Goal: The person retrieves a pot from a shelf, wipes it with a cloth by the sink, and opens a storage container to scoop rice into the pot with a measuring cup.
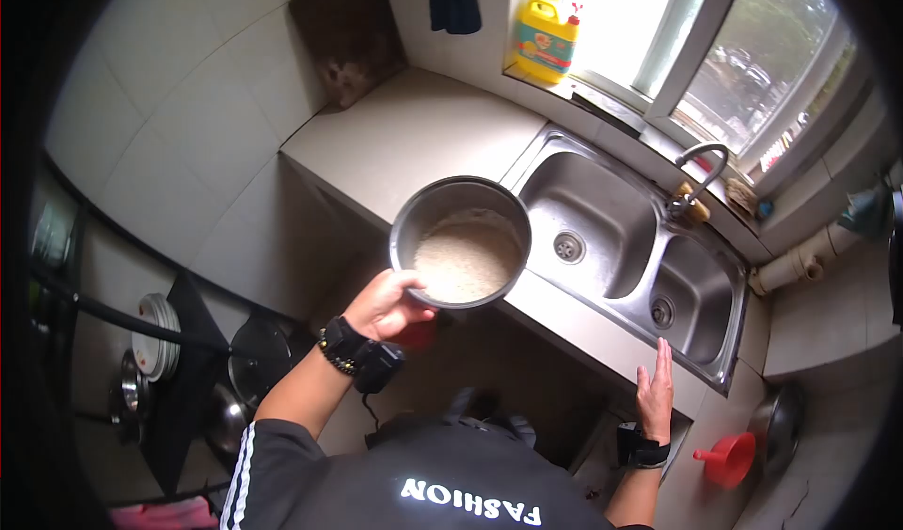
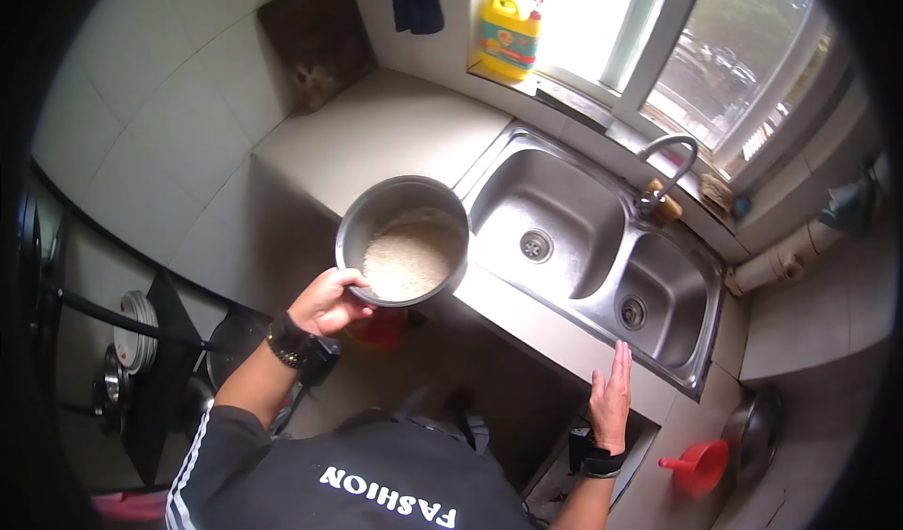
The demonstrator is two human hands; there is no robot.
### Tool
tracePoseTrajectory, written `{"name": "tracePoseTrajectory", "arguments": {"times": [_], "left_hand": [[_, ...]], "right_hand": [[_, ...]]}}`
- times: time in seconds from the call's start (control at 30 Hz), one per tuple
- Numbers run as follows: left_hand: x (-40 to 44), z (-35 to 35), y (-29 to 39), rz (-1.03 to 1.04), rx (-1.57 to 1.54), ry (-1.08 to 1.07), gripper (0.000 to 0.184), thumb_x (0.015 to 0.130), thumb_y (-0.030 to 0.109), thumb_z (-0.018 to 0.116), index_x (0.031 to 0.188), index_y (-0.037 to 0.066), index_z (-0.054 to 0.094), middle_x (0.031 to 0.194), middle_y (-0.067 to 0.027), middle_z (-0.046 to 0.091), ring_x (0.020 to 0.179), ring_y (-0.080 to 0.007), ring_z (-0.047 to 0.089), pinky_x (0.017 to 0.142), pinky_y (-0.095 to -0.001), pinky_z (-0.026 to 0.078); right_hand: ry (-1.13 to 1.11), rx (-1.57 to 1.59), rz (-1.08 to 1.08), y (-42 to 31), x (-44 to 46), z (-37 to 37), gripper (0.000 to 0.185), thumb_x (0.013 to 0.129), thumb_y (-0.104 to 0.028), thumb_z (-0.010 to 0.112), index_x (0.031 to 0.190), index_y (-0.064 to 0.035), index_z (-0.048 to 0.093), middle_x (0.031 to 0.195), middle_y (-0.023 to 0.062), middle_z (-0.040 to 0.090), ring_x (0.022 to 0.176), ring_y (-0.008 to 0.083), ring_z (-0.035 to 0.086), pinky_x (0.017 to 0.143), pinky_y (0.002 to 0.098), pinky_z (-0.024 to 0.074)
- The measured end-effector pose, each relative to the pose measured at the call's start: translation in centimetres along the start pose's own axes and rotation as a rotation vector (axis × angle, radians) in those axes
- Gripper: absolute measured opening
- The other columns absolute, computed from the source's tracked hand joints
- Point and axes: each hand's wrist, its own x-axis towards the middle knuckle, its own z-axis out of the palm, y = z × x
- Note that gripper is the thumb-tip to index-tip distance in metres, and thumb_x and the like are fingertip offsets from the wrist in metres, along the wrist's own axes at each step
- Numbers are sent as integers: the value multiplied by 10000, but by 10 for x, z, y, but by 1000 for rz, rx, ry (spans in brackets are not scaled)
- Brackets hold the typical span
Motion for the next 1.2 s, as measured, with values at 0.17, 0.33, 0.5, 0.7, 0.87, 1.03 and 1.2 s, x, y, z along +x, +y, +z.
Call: {"name": "tracePoseTrajectory", "arguments": {"times": [0.17, 0.33, 0.5, 0.7, 0.87, 1.03, 1.2], "left_hand": [[14, 25, -7, -33, -68, 9, 115, 798, 11, 496, 896, -36, 535, 810, -145, 606, 664, -219, 607, 534, -314, 521], [18, 33, -7, 28, -81, 34, 77, 803, 10, 492, 843, -35, 539, 765, -133, 600, 649, -219, 606, 527, -314, 521], [22, 25, -2, 97, -4, -4, 91, 798, 18, 485, 848, -44, 529, 726, -134, 587, 574, -226, 604, 493, -320, 520], [-13, 11, 1, 308, 115, 44, 328, 776, 37, 487, 1097, 2, 429, 778, -83, 567, 545, -162, 591, 404, -270, 505], [-17, -14, 17, 219, 0, 10, 291, 783, 43, 506, 1056, -27, 436, 789, -107, 583, 571, -184, 613, 448, -281, 519], [-21, -29, 11, 223, 7, 62, 185, 798, 54, 498, 964, -26, 486, 759, -106, 580, 569, -186, 611, 442, -279, 513], [-22, -45, 4, 168, 19, 35, 167, 808, 74, 511, 951, -12, 499, 782, -83, 578, 563, -158, 600, 438, -269, 511]], "right_hand": [[-70, 59, -43, 4, 26, 14, 524, 818, 17, 492, 1318, 3, 337, 1348, 215, 356, 1283, 328, 308, 1056, 368, 257], [-48, 106, -42, -1, 38, 14, 477, 834, 11, 486, 1299, -22, 385, 1285, 190, 431, 1172, 312, 446, 977, 354, 361], [-67, 177, 40, -22, 35, 14, 450, 840, 2, 498, 1282, -32, 418, 1181, 176, 505, 1028, 273, 538, 852, 339, 439], [-97, 195, 26, -51, 34, 24, 382, 840, 18, 490, 1222, -13, 482, 1092, 172, 566, 1016, 267, 561, 842, 334, 455], [-157, 246, -1, -78, 30, 41, 357, 850, 0, 503, 1206, -17, 502, 1055, 146, 574, 967, 231, 573, 797, 315, 474], [-121, 178, 20, -112, 32, 52, 218, 824, 1, 554, 1034, -16, 605, 825, 82, 567, 758, 169, 568, 660, 270, 458], [-101, 199, -116, -163, 39, 68, 86, 792, 17, 593, 865, -17, 622, 705, 60, 507, 620, 142, 517, 586, 262, 421]]}}
